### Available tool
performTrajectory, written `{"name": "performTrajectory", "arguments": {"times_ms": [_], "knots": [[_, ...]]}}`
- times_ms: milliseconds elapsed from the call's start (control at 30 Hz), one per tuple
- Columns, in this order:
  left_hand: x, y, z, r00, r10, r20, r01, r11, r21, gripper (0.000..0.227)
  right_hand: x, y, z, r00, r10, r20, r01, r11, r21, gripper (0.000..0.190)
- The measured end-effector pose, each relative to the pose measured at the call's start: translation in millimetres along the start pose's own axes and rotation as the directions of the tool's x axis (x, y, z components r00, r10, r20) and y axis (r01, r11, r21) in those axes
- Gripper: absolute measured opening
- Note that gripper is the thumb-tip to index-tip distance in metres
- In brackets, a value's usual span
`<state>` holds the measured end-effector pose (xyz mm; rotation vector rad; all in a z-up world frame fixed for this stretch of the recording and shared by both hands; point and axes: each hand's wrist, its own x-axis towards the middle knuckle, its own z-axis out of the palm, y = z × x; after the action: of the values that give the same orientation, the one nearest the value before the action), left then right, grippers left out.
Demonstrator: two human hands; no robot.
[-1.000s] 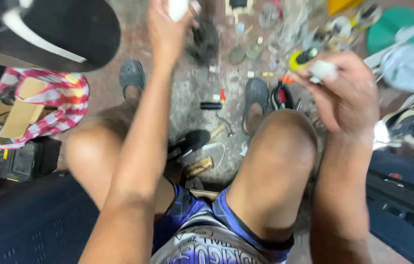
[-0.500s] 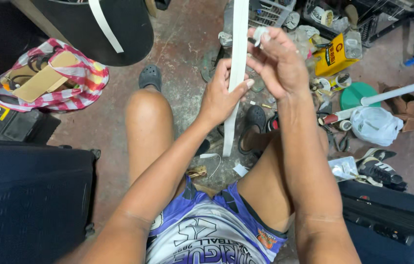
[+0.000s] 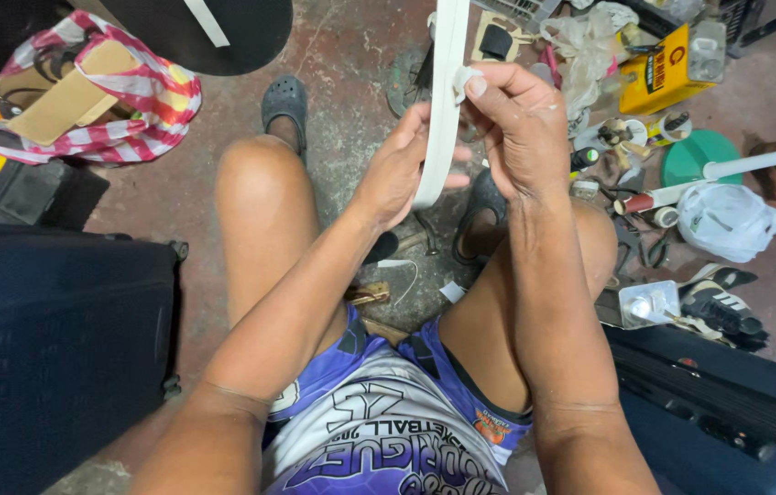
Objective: The person sits on the floor and repeatedly rubs a white shoe sole with a small white cloth or sponge. They handle several white sole pieces, wiping each one by hand. The workspace is cluttered with tools and shoe parts.
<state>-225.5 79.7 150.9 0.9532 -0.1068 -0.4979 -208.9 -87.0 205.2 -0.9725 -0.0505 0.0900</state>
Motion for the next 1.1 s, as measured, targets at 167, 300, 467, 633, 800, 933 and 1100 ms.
{"name": "performTrajectory", "arguments": {"times_ms": [167,300,467,633,800,933,1100], "knots": [[22.5,31.2,-3.1,0.987,0.112,0.116,-0.075,0.955,-0.287,0.082,5.4,5.4,10.3,1.000,-0.001,-0.024,0.002,0.999,0.043,0.014],[45.0,47.1,-6.4,0.947,0.200,0.253,-0.112,0.940,-0.324,0.078,14.6,12.2,16.5,1.000,-0.017,-0.012,0.017,0.997,0.078,0.013],[57.4,50.1,-14.5,0.972,0.129,0.195,-0.055,0.937,-0.346,0.077,17.3,1.3,25.2,0.993,-0.115,0.013,0.114,0.991,0.063,0.009],[60.1,41.3,-33.4,0.983,0.175,0.052,-0.099,0.753,-0.650,0.072,-8.4,-11.7,24.6,0.966,-0.227,0.127,0.253,0.712,-0.655,0.006],[63.8,25.6,-43.7,0.961,0.263,0.081,-0.126,0.682,-0.720,0.070,-17.9,12.9,30.0,0.958,-0.236,0.165,0.284,0.678,-0.678,0.005],[67.7,21.3,-48.6,0.924,0.359,0.134,-0.175,0.705,-0.687,0.064,-11.0,24.4,29.6,0.988,-0.149,0.044,0.151,0.844,-0.515,0.007],[71.3,25.5,-51.1,0.943,0.319,0.090,-0.186,0.734,-0.653,0.046,-9.7,24.9,32.1,1.000,0.018,-0.018,-0.023,0.925,-0.379,0.009]]}}
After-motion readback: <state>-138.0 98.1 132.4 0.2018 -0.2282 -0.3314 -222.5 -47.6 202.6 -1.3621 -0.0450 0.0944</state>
